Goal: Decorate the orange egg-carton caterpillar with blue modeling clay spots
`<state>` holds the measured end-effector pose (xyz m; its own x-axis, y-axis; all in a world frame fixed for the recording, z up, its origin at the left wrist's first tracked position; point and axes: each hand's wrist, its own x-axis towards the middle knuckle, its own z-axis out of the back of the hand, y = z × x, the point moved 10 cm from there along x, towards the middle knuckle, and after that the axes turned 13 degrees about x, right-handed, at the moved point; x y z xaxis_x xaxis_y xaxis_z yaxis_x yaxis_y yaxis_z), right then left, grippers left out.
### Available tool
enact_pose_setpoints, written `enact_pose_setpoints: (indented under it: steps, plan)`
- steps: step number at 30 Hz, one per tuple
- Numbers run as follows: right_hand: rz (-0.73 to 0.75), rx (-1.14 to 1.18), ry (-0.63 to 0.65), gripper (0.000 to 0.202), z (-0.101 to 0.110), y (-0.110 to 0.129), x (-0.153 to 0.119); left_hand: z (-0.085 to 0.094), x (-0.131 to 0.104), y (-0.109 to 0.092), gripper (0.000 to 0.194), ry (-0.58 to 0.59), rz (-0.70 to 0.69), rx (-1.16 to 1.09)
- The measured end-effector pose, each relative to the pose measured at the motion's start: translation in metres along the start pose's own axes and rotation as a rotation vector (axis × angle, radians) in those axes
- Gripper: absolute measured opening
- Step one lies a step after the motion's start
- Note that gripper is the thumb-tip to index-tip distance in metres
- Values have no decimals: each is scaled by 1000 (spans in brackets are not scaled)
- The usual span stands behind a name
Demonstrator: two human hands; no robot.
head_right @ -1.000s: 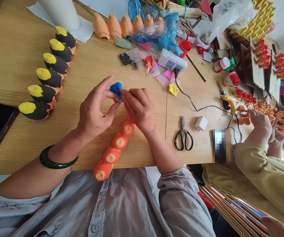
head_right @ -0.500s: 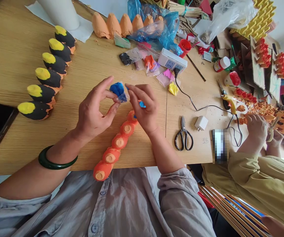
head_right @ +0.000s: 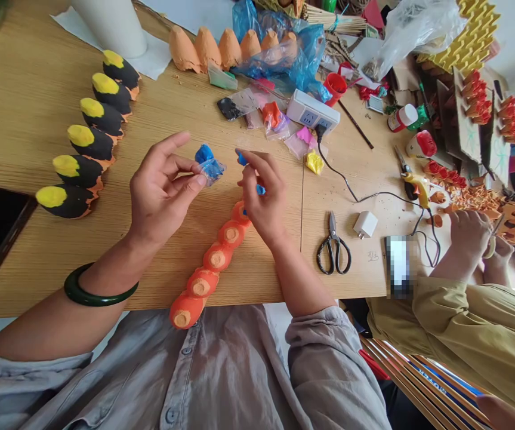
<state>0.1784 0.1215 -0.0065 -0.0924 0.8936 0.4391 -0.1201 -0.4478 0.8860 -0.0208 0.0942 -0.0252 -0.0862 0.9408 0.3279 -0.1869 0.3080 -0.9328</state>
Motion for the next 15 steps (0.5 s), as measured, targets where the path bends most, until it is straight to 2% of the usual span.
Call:
enact_pose_setpoints:
  steps: [3, 5, 7, 11, 13, 15]
  plan:
    - [221, -188, 152, 44, -18, 12, -7, 1, 1, 2, 69, -1, -13, -70]
    - [301, -241, 252, 48, -29, 14, -12, 4, 2, -3, 66, -24, -3, -96]
    - [286, -236, 259, 50, -29, 13, -11, 7, 2, -3, 54, -48, 105, -95]
    - [163, -206, 80, 52, -9, 8, -5, 8, 1, -12, 51, -81, 220, -158]
    - [171, -217, 102, 52, -13, 9, -6, 3, 0, -10, 52, -58, 302, -207]
    - [189, -239, 187, 52, -24, 7, -9, -1, -2, -5, 53, -49, 383, -266]
